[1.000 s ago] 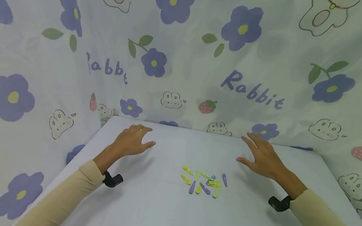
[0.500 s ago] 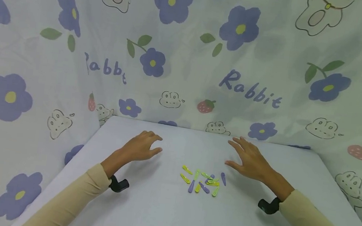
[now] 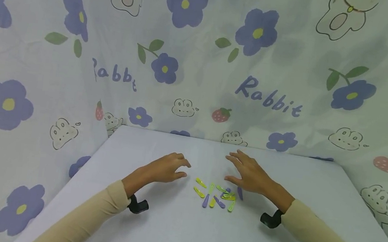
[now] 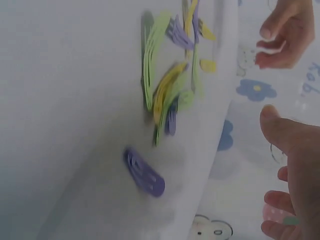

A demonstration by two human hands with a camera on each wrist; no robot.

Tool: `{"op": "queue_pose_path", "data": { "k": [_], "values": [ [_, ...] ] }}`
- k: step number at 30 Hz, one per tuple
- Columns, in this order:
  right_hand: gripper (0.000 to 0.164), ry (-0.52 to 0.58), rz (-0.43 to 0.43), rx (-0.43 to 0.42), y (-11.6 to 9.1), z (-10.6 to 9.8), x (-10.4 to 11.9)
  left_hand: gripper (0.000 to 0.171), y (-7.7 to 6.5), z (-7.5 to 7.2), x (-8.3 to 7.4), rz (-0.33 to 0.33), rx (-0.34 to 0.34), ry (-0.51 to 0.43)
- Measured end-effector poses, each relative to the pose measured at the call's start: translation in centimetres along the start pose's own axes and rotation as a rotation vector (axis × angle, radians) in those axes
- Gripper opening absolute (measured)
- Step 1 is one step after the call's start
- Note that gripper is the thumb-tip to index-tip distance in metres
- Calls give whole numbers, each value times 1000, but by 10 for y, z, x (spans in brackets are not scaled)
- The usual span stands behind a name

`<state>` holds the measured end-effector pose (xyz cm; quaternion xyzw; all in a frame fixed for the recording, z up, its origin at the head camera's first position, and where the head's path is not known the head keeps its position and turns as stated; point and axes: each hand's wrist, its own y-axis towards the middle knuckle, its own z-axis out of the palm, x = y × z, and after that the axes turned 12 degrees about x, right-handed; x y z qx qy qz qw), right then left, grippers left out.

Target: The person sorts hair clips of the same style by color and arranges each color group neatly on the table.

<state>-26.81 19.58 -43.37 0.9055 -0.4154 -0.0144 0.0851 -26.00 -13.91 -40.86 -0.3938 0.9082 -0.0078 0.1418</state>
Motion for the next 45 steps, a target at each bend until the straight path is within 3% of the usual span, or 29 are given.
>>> {"op": "queue_pose_path", "data": {
  "k": [7,14,23,29,34,45],
  "values": [
    [71,47,-85,24,14,7,17,27,9,10,-10,66,32,-25],
    [63,146,-132,112,23,11,27,21,16,18,-22,136,52,4],
    [32,334,-97,257,16,8,33,13,27,29,-32,179,70,-24],
    [30,392,-62,369,8,11,45,12,33,38,-36,180,98,-83],
    [37,348,-71,408,2,19,52,12,37,46,-36,173,106,-94],
    [50,221,-54,374,-6,26,61,9,36,55,-32,132,106,-135]
  ]
}}
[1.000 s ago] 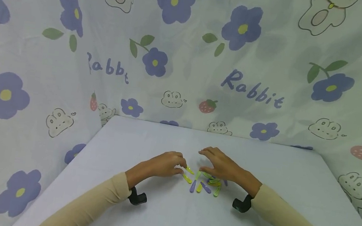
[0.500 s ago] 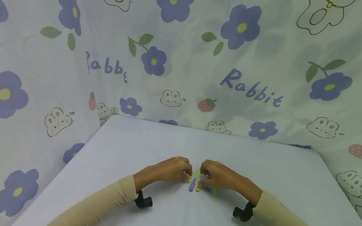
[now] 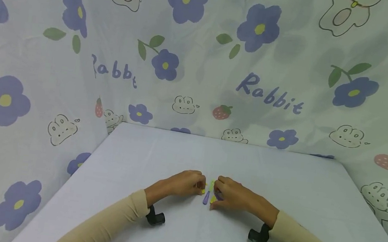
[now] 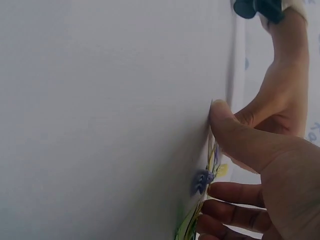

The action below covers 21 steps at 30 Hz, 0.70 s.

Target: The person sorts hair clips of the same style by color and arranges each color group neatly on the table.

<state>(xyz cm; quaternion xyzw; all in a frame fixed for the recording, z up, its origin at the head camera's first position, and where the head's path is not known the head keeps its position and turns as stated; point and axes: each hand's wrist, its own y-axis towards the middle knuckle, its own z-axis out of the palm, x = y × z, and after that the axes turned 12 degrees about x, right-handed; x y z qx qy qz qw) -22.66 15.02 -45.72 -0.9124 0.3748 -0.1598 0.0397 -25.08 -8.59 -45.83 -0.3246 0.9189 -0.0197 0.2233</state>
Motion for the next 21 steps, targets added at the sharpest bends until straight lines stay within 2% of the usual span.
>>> {"op": "queue_pose_path", "data": {
  "k": [4,9,14,21],
  "values": [
    [49,-36,9,-17,0,3,1,10,-1,1,1,-12,-12,-22],
    [50,-11,31,-44,-2,6,3,12,-1,3,2,-34,-27,-57],
    [52,2,61,-78,-4,8,7,22,-1,5,1,-49,-33,-51],
    [57,-7,87,-103,-4,10,11,25,-7,1,2,-49,-7,-72]
  ]
}}
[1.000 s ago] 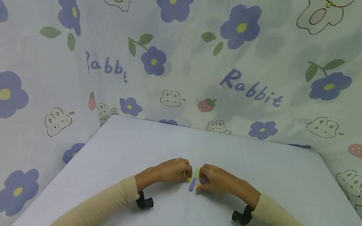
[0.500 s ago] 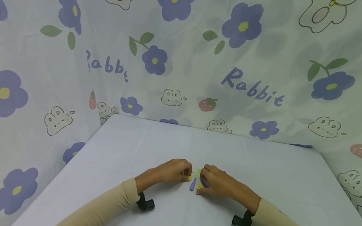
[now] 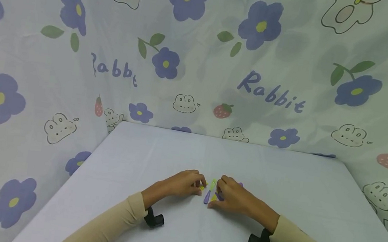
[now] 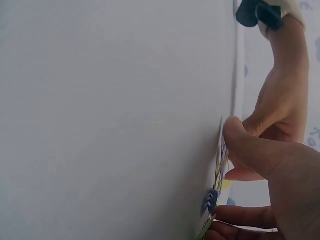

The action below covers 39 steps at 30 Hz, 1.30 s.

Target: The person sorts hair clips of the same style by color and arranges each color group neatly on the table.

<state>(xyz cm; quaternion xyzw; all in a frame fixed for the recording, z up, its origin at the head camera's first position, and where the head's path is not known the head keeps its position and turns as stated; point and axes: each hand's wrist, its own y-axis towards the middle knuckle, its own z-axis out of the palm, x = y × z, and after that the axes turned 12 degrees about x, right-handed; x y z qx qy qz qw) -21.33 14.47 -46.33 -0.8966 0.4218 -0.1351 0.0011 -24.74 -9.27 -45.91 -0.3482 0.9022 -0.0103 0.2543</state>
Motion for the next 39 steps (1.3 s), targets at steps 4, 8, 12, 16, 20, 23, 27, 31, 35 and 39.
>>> {"op": "queue_pose_path", "data": {
  "k": [4,8,12,16,20,23,27,31,35,39],
  "values": [
    [57,-26,-8,-19,0,2,1,35,-4,-4,4,-5,52,-15],
    [56,-48,-19,-36,0,4,-1,43,-5,-6,9,-14,111,-27],
    [53,-69,-39,-47,0,5,-3,44,-4,-6,11,-3,119,-32],
    [51,-90,-50,-43,1,5,-3,44,-5,-5,11,-6,100,-33],
    [50,-84,-40,-33,2,4,-2,45,-5,-2,10,-16,77,-19],
    [51,-71,-29,-24,2,4,-2,46,-5,0,10,-16,64,1],
    [51,-57,-22,-32,2,3,-2,43,-6,2,8,-18,53,11],
    [51,-27,-10,-54,3,3,-2,32,-7,2,7,-29,45,-7],
    [51,4,-11,-71,5,3,-1,22,-8,2,7,-30,35,-12],
    [48,74,-48,-87,7,1,-2,17,-10,2,6,-43,10,-20]
  ]
}}
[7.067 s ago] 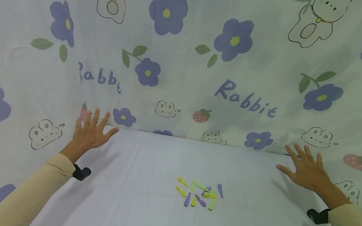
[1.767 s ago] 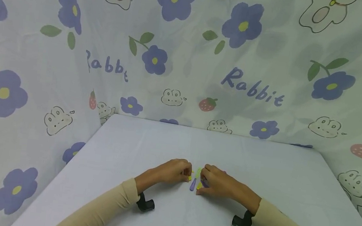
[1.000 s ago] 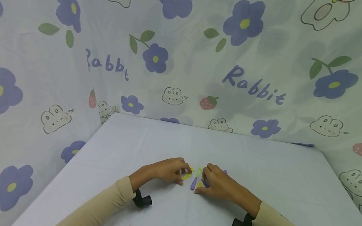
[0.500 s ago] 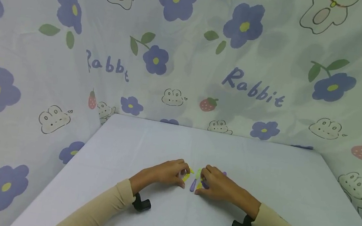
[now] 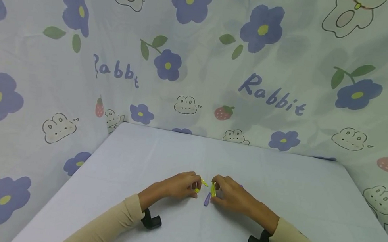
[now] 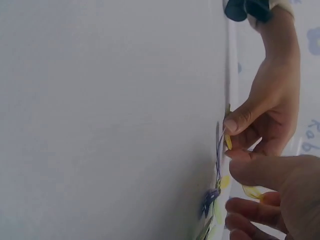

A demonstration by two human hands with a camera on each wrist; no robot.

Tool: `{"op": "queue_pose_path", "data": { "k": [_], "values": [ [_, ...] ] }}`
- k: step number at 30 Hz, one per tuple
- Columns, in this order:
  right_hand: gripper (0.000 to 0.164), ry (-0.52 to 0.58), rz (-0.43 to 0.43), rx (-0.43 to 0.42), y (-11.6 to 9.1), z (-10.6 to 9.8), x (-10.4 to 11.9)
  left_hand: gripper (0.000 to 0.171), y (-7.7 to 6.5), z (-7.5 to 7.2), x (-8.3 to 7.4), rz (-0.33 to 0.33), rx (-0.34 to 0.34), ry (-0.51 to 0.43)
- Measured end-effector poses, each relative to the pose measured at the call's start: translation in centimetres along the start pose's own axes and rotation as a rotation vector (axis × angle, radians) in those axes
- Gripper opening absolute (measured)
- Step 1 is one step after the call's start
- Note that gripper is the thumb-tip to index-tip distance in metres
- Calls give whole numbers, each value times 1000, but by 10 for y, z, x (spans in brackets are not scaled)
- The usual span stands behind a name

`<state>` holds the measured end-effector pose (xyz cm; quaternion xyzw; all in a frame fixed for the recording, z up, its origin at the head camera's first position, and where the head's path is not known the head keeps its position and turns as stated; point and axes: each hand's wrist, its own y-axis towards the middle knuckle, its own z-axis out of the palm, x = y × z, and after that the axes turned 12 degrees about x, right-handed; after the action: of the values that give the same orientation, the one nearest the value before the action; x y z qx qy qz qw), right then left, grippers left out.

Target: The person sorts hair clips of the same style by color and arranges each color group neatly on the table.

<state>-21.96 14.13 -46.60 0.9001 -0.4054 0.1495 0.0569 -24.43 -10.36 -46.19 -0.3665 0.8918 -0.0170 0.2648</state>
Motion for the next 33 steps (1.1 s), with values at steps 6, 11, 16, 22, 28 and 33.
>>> {"op": "queue_pose_path", "data": {
  "k": [6,11,16,22,28,33],
  "values": [
    [49,188,-44,35,7,-5,-5,15,-3,-1,0,-39,-58,-7],
    [41,223,-83,61,14,-7,-11,17,-6,-1,6,-84,-98,3],
    [25,248,-80,22,23,-12,-12,13,-10,-3,14,-85,-110,-9],
    [17,301,-71,-38,33,-16,-12,31,-18,-11,21,-41,-3,-70],
    [13,390,-43,-30,40,-16,-12,44,-24,-16,26,-15,69,-72],
    [6,490,-36,-29,43,-15,-10,44,-26,-15,27,0,44,-82]
  ]
}}
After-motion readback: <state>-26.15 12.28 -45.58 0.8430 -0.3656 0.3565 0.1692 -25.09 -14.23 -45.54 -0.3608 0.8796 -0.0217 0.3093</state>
